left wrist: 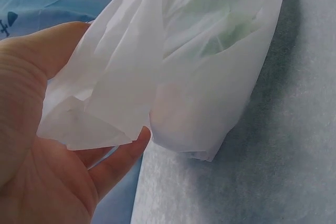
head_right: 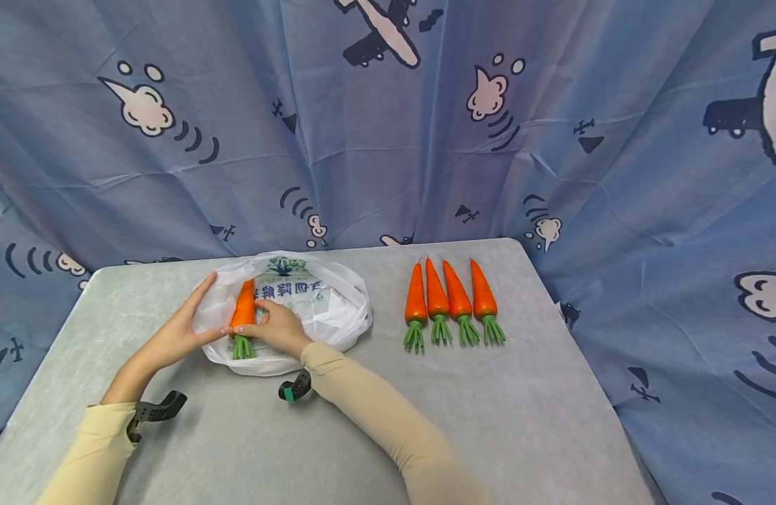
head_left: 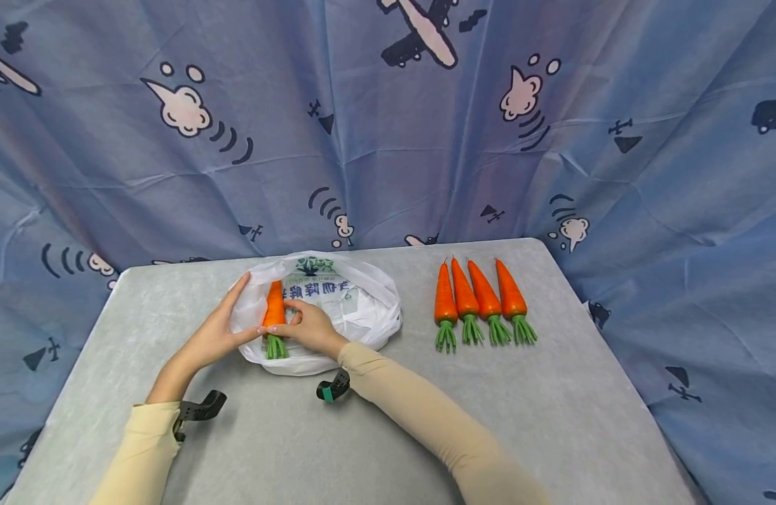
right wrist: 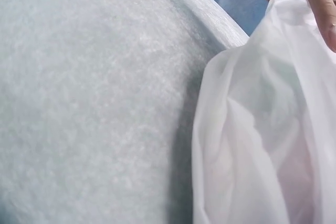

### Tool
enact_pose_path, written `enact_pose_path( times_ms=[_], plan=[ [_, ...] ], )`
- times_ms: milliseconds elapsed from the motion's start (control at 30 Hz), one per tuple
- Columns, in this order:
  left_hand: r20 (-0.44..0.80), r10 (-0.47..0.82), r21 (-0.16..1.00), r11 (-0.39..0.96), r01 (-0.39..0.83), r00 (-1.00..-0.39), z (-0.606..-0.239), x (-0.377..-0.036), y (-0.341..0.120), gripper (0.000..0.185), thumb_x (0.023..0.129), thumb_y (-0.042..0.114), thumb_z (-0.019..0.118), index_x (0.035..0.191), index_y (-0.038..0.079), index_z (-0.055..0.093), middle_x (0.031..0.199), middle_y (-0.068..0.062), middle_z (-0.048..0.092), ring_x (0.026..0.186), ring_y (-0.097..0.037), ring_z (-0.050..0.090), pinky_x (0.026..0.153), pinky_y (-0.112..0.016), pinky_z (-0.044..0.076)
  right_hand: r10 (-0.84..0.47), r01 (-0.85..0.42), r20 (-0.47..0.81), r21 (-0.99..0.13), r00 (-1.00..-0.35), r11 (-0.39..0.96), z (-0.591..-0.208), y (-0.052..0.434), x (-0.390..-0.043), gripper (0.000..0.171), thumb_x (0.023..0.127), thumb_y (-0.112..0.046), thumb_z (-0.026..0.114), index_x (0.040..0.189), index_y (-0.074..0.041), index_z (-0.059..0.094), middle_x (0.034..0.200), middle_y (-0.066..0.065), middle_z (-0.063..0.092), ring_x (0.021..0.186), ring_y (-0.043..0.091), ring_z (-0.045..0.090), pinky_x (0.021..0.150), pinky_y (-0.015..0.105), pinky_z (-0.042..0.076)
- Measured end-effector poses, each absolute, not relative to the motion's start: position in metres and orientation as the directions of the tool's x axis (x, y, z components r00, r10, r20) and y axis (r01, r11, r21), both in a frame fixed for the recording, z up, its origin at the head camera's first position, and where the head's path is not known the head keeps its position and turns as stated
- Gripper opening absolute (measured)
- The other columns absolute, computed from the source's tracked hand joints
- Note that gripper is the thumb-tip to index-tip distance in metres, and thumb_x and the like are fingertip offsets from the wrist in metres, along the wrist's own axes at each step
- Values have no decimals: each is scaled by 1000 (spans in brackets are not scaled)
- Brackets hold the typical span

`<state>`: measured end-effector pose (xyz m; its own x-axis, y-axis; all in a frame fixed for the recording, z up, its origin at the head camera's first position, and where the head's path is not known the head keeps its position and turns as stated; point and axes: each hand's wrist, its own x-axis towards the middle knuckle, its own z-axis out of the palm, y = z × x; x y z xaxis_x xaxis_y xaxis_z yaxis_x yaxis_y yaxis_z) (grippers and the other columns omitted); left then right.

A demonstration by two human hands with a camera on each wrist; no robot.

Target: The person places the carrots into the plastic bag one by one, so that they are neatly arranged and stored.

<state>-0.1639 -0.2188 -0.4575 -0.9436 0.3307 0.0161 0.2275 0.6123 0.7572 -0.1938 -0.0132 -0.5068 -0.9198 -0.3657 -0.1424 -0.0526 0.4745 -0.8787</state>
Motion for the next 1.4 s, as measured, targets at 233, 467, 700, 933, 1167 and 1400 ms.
enact_pose_path(
  times_ms=[233, 467, 700, 933, 1167, 1400],
  plan=[
    [10, 329, 767, 603, 218, -944, -455, -162, -220, 104, 88, 19, 75, 161, 23, 1, 167, -22, 6, 147, -54, 17, 112, -74, 24, -331, -50, -131, -872, -935, 487, -508, -17, -192, 71, 82, -46, 78, 142, -15, 55, 70, -6, 51, 58, 5, 43, 52, 16, 33],
    [20, 331, 767, 600, 227, -943, -456, -163, -220, 102, 89, 19, 74, 161, 23, 2, 167, -20, 6, 149, -53, 16, 113, -74, 22, -308, -56, -127, -852, -943, 520, -505, -19, -190, 73, 81, -51, 77, 140, -15, 56, 69, -6, 52, 58, 4, 45, 52, 16, 35],
    [-3, 318, 760, 617, 205, -948, -458, -165, -221, 102, 90, 27, 73, 161, 27, -1, 168, -19, 4, 149, -53, 15, 113, -75, 21, -307, -33, -144, -862, -941, 506, -503, -18, -190, 71, 81, -49, 78, 139, -15, 57, 68, -6, 51, 57, 5, 44, 51, 17, 33],
    [-6, 318, 767, 610, 200, -948, -457, -166, -221, 102, 91, 25, 72, 161, 27, -1, 167, -20, 4, 149, -52, 14, 113, -75, 20, -318, -19, -145, -887, -937, 461, -501, -14, -192, 71, 81, -42, 80, 140, -12, 56, 66, -4, 52, 55, 5, 43, 49, 17, 32],
    [-7, 322, 764, 613, 203, -947, -455, -164, -221, 101, 91, 25, 72, 161, 25, -2, 166, -23, 5, 148, -55, 15, 111, -76, 21, -328, -4, -165, -889, -930, 458, -499, -12, -194, 71, 83, -40, 79, 142, -10, 54, 66, -5, 52, 57, 6, 45, 50, 17, 34],
    [-9, 322, 766, 610, 201, -947, -457, -164, -222, 102, 91, 26, 72, 161, 27, -1, 167, -20, 5, 150, -52, 13, 113, -75, 19, -331, 20, -178, -903, -927, 429, -498, -11, -196, 72, 82, -40, 79, 142, -8, 53, 65, -5, 51, 58, 6, 45, 51, 17, 35]
  ],
)
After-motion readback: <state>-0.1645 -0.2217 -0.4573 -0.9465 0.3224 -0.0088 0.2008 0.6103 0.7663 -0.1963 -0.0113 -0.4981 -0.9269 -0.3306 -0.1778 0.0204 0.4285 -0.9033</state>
